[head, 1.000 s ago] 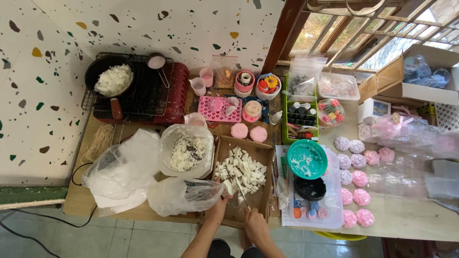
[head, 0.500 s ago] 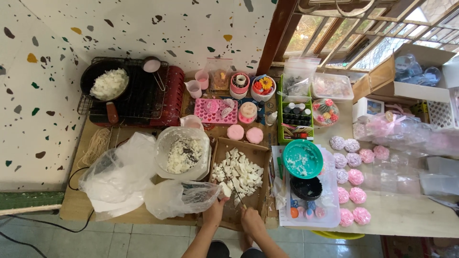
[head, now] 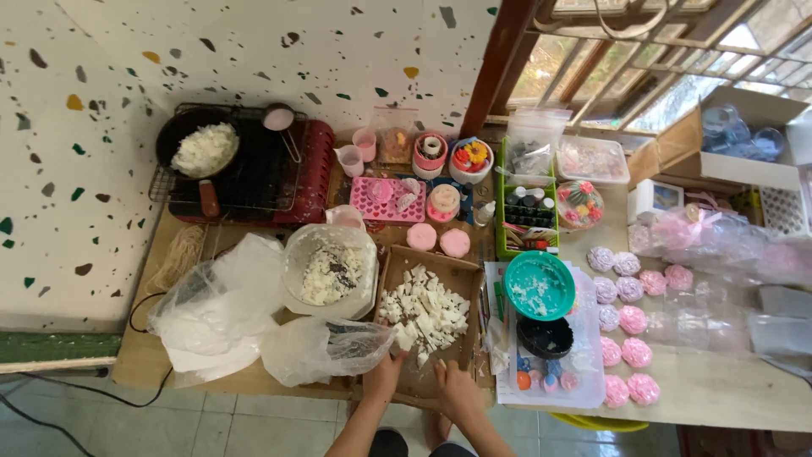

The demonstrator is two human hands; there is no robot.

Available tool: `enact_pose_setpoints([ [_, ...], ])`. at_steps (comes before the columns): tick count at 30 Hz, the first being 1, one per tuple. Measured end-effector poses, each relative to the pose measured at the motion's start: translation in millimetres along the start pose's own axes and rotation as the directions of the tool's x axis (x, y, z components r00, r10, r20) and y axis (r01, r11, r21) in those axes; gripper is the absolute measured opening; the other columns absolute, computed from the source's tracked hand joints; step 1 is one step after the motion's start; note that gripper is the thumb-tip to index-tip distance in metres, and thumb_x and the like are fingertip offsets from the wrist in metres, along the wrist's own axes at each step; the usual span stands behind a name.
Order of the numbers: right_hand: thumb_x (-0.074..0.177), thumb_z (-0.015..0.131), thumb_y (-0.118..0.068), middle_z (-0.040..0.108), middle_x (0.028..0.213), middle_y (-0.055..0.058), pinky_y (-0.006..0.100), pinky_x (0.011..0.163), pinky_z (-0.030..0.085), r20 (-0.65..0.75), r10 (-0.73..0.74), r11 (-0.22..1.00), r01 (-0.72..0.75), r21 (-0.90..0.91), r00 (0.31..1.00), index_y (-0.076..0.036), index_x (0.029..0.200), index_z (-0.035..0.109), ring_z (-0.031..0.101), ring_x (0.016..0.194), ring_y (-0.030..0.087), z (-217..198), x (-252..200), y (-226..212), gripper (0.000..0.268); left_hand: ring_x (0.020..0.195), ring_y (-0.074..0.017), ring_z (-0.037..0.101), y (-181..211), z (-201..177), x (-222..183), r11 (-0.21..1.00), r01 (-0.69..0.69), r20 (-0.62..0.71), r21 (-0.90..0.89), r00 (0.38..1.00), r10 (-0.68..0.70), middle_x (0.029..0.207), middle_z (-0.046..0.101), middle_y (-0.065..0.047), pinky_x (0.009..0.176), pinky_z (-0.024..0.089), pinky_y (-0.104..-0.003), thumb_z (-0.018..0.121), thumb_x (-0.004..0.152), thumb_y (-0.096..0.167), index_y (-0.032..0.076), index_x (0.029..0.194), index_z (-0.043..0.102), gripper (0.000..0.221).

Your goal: Cutting large chunks of white wax into smaller pieces and transferring them into a plastic container using a knife.

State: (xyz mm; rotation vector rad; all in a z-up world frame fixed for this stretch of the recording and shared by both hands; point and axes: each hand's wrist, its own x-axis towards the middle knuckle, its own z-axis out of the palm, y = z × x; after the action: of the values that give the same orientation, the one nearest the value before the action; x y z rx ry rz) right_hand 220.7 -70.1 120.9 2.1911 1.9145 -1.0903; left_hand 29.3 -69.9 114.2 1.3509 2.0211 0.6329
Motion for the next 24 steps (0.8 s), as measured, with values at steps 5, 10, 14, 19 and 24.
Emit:
enact_pose_setpoints([
  [5,0.103,0.042,-0.052,0.072,0.082,0.022,0.058,0.072,0.055,0.032,-0.121,0.955,0.125,-0.27,0.992,-0.012,0.103,0.059,0.072,0.081,0.044,-53,21,-2,0.044,0.137,-0.0389,0.047,-13,7,2,0.994,-0.104,-0.071,-0.036,0.992,0.101,0.151,0.05,-0.018,0.11,0.038,-0.048,0.078,0.087,0.025,0.011,0.155,0.036,0.081],
  [10,0.103,0.049,-0.052,0.07,0.078,0.016,0.051,0.067,0.057,0.218,-0.335,0.776,0.399,-0.487,0.917,-0.008,0.098,0.06,0.074,0.075,0.036,-104,62,3,0.045,0.137,-0.0394,0.045,-12,4,-2,0.998,-0.056,-0.021,-0.033,0.998,0.055,0.15,0.047,-0.02,0.108,0.037,-0.049,0.077,0.091,0.027,0.009,0.155,0.033,0.079],
  [14,0.089,0.062,-0.03,0.071,0.074,0.014,0.05,0.064,0.055,0.238,-0.584,0.6,0.611,-0.517,0.776,-0.007,0.09,0.062,0.071,0.073,0.037,-112,92,15,0.023,0.135,-0.0385,0.049,-11,11,-1,0.993,-0.114,-0.117,-0.018,0.987,0.111,0.15,0.052,-0.018,0.107,0.041,-0.048,0.074,0.092,0.022,0.009,0.154,0.038,0.074],
  [19,0.093,0.062,-0.029,0.07,0.073,0.016,0.05,0.063,0.054,0.363,-0.551,0.519,0.65,-0.555,0.751,-0.006,0.089,0.061,0.071,0.072,0.037,-139,90,-14,0.024,0.132,-0.038,0.051,-11,13,-1,0.998,-0.057,-0.087,-0.031,0.995,0.054,0.148,0.053,-0.018,0.103,0.044,-0.048,0.073,0.093,0.016,0.008,0.156,0.035,0.074],
  [24,0.09,0.062,-0.027,0.069,0.07,0.015,0.049,0.062,0.056,0.359,-0.569,0.501,0.658,-0.563,0.74,-0.005,0.091,0.061,0.071,0.069,0.037,-131,116,5,0.022,0.111,-0.029,0.065,-14,19,1,0.995,-0.046,-0.124,-0.084,0.992,0.036,0.136,0.062,-0.015,0.092,0.051,-0.042,0.074,0.089,0.004,0.01,0.156,0.037,0.076],
])
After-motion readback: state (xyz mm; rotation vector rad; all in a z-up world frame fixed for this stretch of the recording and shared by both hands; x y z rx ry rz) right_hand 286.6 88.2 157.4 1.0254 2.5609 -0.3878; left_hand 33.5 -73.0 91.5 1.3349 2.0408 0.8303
